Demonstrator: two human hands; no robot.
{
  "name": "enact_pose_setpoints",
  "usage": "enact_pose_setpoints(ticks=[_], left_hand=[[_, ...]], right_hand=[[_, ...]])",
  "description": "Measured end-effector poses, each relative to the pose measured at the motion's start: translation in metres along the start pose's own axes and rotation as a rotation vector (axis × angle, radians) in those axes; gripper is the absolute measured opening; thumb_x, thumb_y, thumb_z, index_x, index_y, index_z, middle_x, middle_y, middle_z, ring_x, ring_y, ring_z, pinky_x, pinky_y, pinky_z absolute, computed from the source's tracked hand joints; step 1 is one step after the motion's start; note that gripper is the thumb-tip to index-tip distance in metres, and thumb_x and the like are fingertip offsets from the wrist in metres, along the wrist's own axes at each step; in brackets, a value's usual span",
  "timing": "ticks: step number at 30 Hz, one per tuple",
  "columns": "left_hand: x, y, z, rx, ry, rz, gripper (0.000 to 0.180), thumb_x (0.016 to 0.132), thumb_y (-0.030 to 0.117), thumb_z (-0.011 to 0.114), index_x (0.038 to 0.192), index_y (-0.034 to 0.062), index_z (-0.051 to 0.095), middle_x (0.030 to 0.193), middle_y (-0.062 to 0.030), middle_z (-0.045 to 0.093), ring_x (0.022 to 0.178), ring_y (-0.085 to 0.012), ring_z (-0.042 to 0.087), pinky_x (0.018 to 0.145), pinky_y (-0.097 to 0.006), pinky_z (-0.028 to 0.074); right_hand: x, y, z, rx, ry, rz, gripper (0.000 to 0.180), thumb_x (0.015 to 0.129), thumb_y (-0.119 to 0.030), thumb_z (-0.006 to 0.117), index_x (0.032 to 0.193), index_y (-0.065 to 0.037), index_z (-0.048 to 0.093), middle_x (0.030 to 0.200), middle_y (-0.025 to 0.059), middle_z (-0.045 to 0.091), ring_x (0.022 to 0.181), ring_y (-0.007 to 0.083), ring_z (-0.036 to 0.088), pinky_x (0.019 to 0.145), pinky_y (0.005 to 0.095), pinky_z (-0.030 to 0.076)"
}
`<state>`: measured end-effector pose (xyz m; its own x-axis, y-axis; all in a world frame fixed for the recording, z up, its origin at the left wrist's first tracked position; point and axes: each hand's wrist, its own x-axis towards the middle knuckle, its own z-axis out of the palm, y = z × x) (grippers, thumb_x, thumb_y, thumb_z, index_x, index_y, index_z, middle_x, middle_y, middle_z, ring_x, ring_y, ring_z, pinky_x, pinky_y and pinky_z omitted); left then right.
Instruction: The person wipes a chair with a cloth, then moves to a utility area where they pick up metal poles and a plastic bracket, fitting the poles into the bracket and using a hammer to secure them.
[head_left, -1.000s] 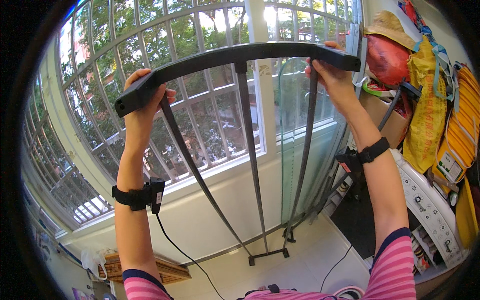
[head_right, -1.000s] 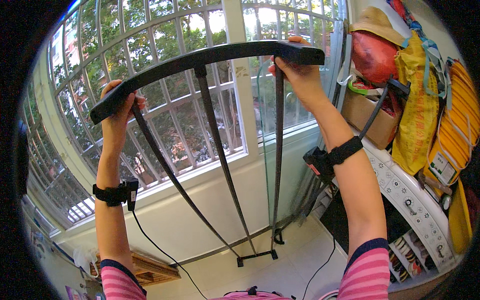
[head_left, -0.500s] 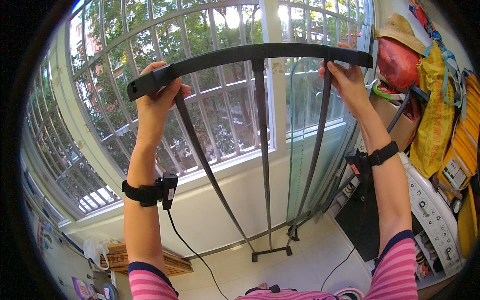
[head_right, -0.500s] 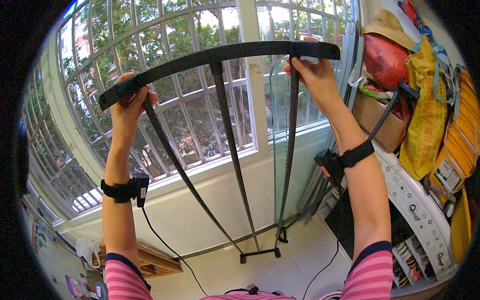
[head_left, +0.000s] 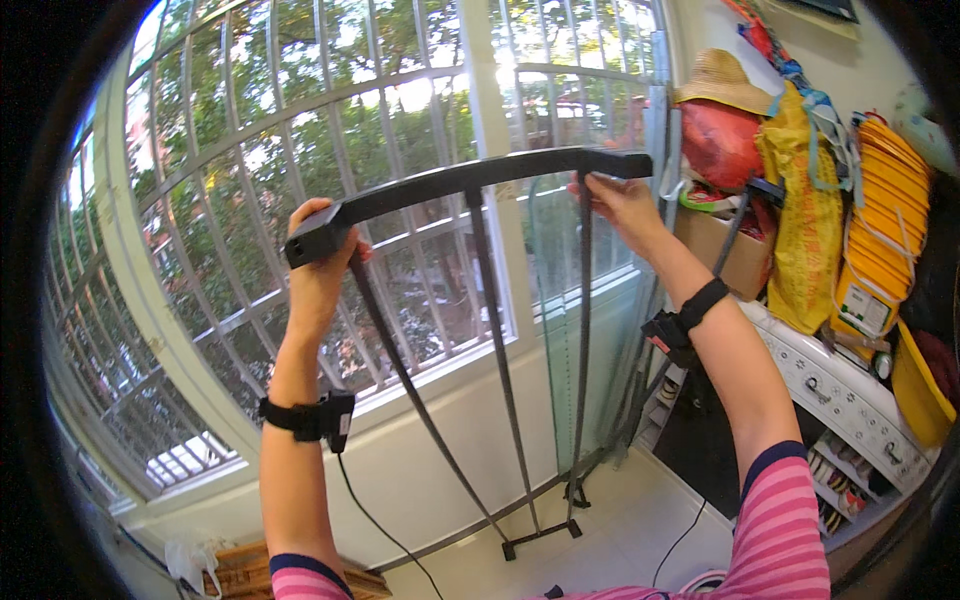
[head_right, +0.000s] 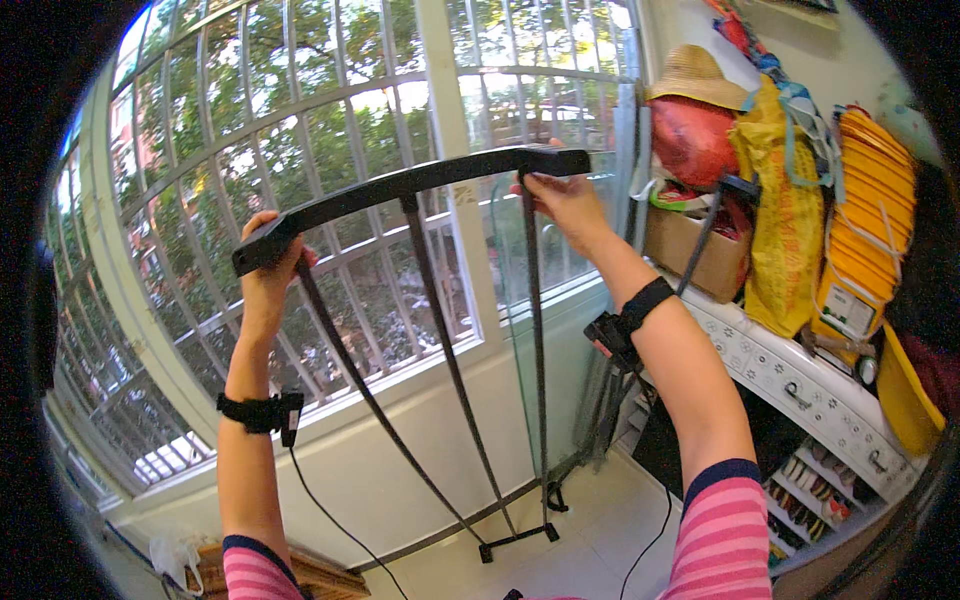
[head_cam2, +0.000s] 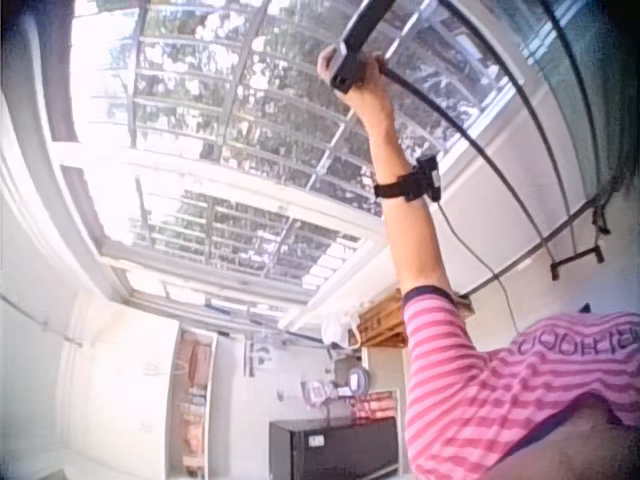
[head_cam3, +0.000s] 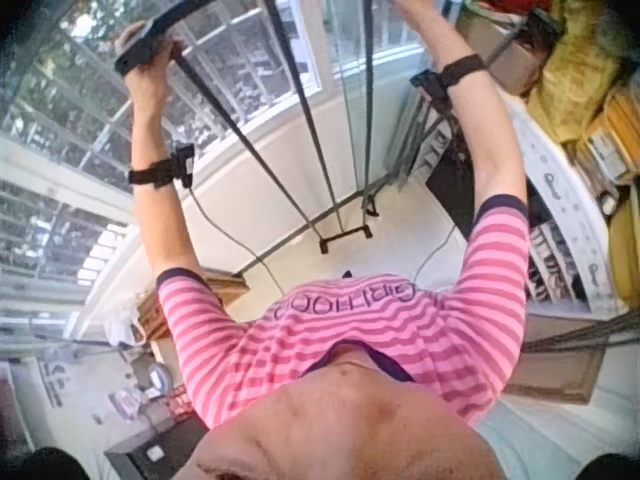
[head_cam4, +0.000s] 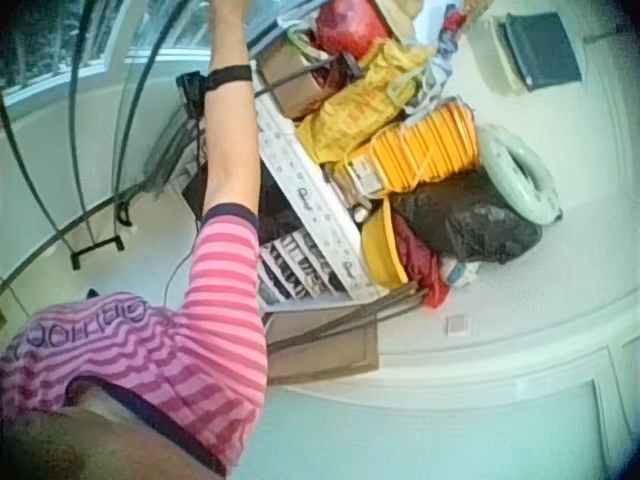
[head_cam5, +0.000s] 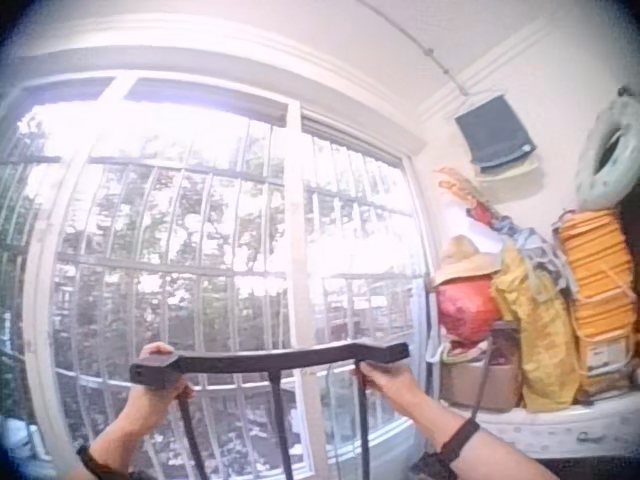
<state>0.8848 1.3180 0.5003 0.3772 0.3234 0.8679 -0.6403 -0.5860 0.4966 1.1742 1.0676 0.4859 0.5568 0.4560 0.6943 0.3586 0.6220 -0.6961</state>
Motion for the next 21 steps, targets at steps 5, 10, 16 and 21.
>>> enact_pose_setpoints(ticks=[5,10,16,21], left_hand=[[0.009,-0.024,-0.019,0.092,-0.034,0.053,0.041,0.083,0.012,0.064,0.117,0.0068,0.041,0.077,-0.0041,0.056,0.062,-0.0139,0.057,0.057,-0.027,0.048],[0.015,-0.030,-0.029,0.222,-0.046,0.159,0.036,0.088,0.014,0.058,0.121,0.0080,0.045,0.078,-0.0061,0.058,0.066,-0.0114,0.058,0.059,-0.024,0.048],[0.026,-0.059,-0.029,0.254,-0.095,0.130,0.036,0.091,0.015,0.054,0.125,0.0102,0.045,0.082,-0.0036,0.058,0.074,-0.0094,0.058,0.066,-0.023,0.048],[0.032,-0.092,-0.072,0.436,-0.193,0.120,0.034,0.096,0.021,0.042,0.125,0.0068,0.050,0.098,-0.0108,0.061,0.091,-0.0182,0.060,0.083,-0.031,0.049]], right_hand=[[-0.034,0.003,-0.016,-0.204,0.130,0.066,0.072,0.079,-0.016,0.068,0.137,-0.010,0.026,0.111,0.0127,0.057,0.094,0.0185,0.059,0.072,0.0302,0.051],[-0.119,0.003,-0.076,-0.549,0.085,0.229,0.066,0.074,-0.011,0.067,0.131,-0.001,0.035,0.114,0.0154,0.054,0.088,0.0186,0.060,0.073,0.0310,0.051],[-0.240,-0.058,-0.232,-1.078,0.332,0.311,0.036,0.073,-0.011,0.064,0.106,0.002,0.060,0.099,0.0115,0.065,0.090,0.0182,0.062,0.081,0.0291,0.049],[-0.300,-0.113,-0.334,-1.426,0.533,0.355,0.031,0.072,-0.007,0.061,0.102,0.002,0.062,0.096,0.0169,0.065,0.084,0.0242,0.063,0.076,0.0315,0.050]])
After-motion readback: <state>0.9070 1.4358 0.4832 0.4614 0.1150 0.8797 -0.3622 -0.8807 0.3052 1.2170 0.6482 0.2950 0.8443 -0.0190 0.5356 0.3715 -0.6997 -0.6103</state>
